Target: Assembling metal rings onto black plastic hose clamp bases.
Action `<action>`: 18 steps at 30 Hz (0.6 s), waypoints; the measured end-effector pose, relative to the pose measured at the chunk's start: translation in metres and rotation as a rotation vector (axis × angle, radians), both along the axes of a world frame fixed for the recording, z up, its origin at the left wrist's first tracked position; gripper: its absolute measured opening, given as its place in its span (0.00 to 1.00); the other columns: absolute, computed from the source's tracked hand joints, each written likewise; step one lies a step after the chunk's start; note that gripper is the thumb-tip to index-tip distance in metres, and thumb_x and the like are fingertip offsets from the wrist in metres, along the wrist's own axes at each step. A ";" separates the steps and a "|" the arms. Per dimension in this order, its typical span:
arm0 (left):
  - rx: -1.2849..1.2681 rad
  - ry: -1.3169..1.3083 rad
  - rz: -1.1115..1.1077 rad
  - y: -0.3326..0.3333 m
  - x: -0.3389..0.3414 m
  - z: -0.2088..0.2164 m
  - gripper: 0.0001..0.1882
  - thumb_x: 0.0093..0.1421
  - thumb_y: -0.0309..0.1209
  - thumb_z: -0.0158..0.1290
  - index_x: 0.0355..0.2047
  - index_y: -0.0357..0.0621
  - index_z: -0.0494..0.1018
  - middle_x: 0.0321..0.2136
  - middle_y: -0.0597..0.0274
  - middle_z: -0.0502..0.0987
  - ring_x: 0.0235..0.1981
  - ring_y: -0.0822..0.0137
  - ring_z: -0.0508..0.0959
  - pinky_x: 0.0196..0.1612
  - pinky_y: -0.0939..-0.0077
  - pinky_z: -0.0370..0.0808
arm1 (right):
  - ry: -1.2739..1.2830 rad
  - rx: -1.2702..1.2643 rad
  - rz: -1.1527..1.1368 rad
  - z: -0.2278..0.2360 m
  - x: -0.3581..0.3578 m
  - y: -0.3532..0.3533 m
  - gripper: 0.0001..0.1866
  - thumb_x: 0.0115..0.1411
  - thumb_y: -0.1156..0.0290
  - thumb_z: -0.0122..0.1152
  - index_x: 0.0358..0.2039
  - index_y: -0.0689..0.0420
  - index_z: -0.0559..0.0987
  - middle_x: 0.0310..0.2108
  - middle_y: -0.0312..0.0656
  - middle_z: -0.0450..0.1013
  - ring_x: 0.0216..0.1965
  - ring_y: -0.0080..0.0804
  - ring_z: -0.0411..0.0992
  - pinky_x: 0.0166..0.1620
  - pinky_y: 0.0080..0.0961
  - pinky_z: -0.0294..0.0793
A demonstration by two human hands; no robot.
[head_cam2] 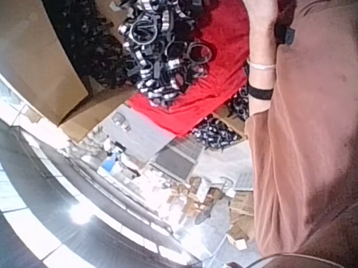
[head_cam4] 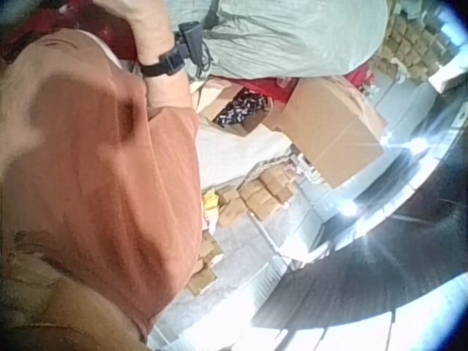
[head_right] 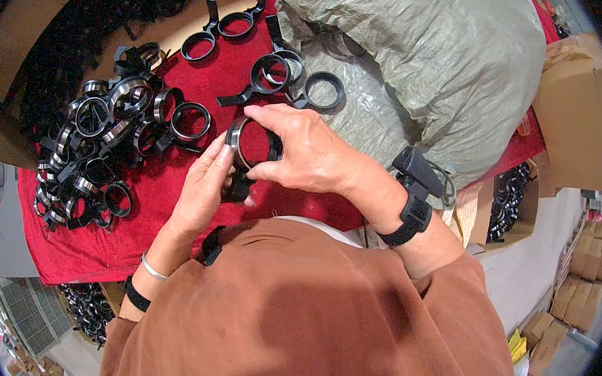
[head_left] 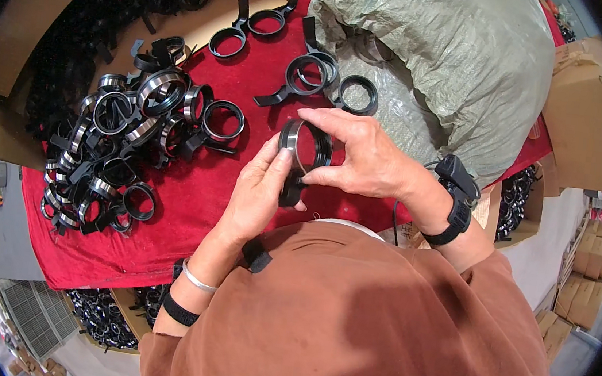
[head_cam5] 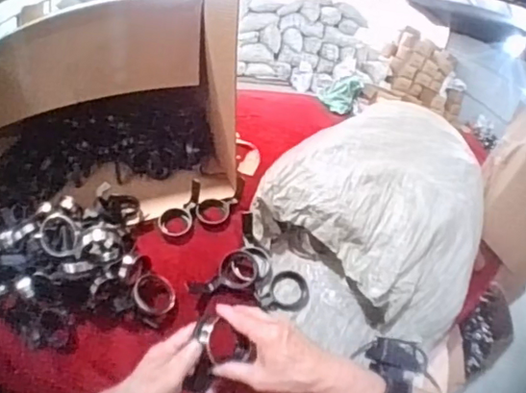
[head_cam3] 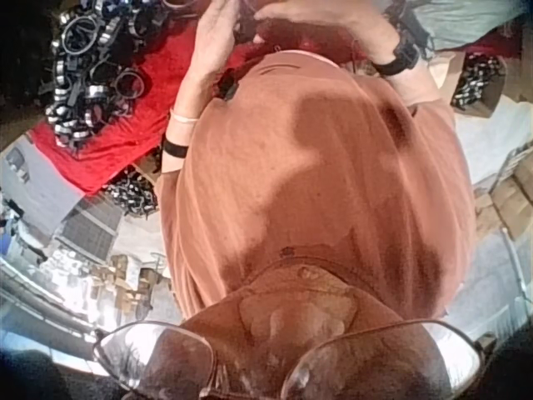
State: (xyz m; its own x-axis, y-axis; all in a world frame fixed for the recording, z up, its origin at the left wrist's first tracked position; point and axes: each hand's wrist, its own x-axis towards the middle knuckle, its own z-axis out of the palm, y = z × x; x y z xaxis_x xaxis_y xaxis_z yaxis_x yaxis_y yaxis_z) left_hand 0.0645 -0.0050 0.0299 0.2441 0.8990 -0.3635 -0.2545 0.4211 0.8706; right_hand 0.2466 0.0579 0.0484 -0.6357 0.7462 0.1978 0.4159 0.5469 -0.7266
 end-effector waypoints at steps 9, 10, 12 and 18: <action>0.236 0.355 0.081 -0.013 0.009 -0.010 0.14 0.64 0.32 0.44 0.47 0.37 0.66 0.28 0.64 0.76 0.20 0.81 0.70 0.20 0.85 0.67 | 0.226 -0.892 -0.632 -0.039 -0.028 -0.012 0.36 0.63 0.41 0.36 0.27 0.66 0.75 0.20 0.47 0.73 0.28 0.37 0.73 0.34 0.34 0.68; 0.177 0.269 0.064 -0.014 0.011 -0.003 0.14 0.65 0.33 0.43 0.46 0.38 0.65 0.28 0.64 0.75 0.20 0.80 0.70 0.20 0.85 0.68 | 0.152 -0.668 -0.709 -0.061 -0.030 -0.012 0.37 0.63 0.42 0.34 0.23 0.67 0.74 0.20 0.56 0.71 0.27 0.52 0.70 0.35 0.41 0.67; 0.150 0.165 0.083 -0.012 0.010 -0.008 0.13 0.65 0.33 0.43 0.46 0.38 0.65 0.26 0.64 0.74 0.17 0.78 0.70 0.16 0.85 0.68 | 0.186 -0.618 -0.697 -0.057 -0.040 -0.013 0.37 0.64 0.43 0.33 0.20 0.67 0.73 0.20 0.61 0.68 0.28 0.59 0.69 0.35 0.43 0.66; 0.543 0.832 0.160 0.022 -0.028 0.029 0.09 0.61 0.32 0.48 0.34 0.37 0.67 0.21 0.57 0.72 0.21 0.67 0.73 0.26 0.70 0.71 | 0.227 -0.456 -0.441 -0.038 -0.034 0.022 0.28 0.63 0.47 0.41 0.31 0.62 0.76 0.25 0.55 0.72 0.30 0.51 0.72 0.35 0.39 0.69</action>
State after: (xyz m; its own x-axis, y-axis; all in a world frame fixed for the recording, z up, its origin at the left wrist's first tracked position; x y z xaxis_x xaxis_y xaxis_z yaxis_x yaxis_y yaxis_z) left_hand 0.0362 0.0168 0.0589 -0.0390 0.9936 0.1057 0.5033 -0.0718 0.8611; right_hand 0.2122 0.0795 0.0100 -0.2325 0.9669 -0.1054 0.3395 -0.0209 -0.9404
